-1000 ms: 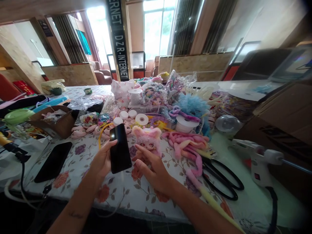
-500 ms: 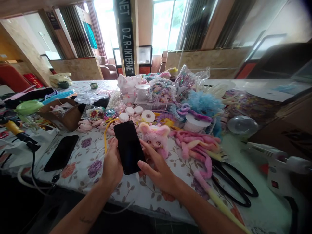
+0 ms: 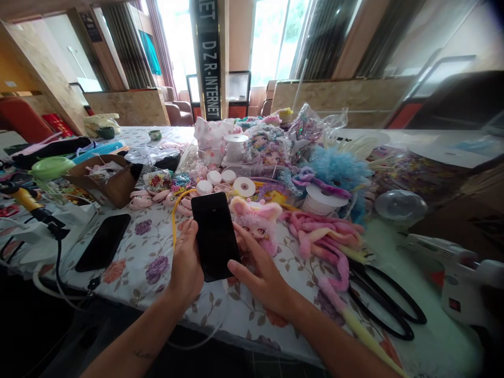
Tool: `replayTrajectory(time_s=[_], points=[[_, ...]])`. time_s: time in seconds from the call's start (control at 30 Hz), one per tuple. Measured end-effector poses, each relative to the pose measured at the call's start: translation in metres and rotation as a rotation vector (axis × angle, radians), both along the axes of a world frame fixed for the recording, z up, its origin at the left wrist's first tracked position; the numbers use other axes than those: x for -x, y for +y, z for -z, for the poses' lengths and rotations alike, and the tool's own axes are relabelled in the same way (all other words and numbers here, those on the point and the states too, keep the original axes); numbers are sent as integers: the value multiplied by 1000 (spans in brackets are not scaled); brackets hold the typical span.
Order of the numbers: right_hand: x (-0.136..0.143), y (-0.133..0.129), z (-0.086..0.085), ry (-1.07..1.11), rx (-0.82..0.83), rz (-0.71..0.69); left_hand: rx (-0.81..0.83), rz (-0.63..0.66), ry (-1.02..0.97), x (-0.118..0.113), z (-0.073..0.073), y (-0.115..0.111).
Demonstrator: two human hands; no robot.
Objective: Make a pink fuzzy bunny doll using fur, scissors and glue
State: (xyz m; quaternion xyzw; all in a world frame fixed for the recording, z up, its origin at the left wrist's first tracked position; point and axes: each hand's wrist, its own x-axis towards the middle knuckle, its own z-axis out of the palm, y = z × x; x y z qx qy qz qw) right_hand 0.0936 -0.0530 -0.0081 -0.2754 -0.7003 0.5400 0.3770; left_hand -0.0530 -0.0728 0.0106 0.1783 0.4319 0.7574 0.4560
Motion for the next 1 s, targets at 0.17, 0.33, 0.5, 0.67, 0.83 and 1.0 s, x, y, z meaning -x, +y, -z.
replayTrajectory(time_s=[0.17,0.33,0.5,0.67,0.83,1.0], points=[[2,-2,-2,161,275,-123,-19,15,11,0,-6,-2],[3,1,4,76,382,-262,-22,-15,10,-2,-6,-4],[6,1,1,99,474,-235,22,-23,-20,-5,-6,-5],[7,0,-4,65,503,-132,57,-20,-42,-7,-4,-4],[5,0,-7,75,509,-117,62,-45,-42,-7,-2,-5],[4,1,-6,111,516,-129,30,28,0,-6,-2,-6]])
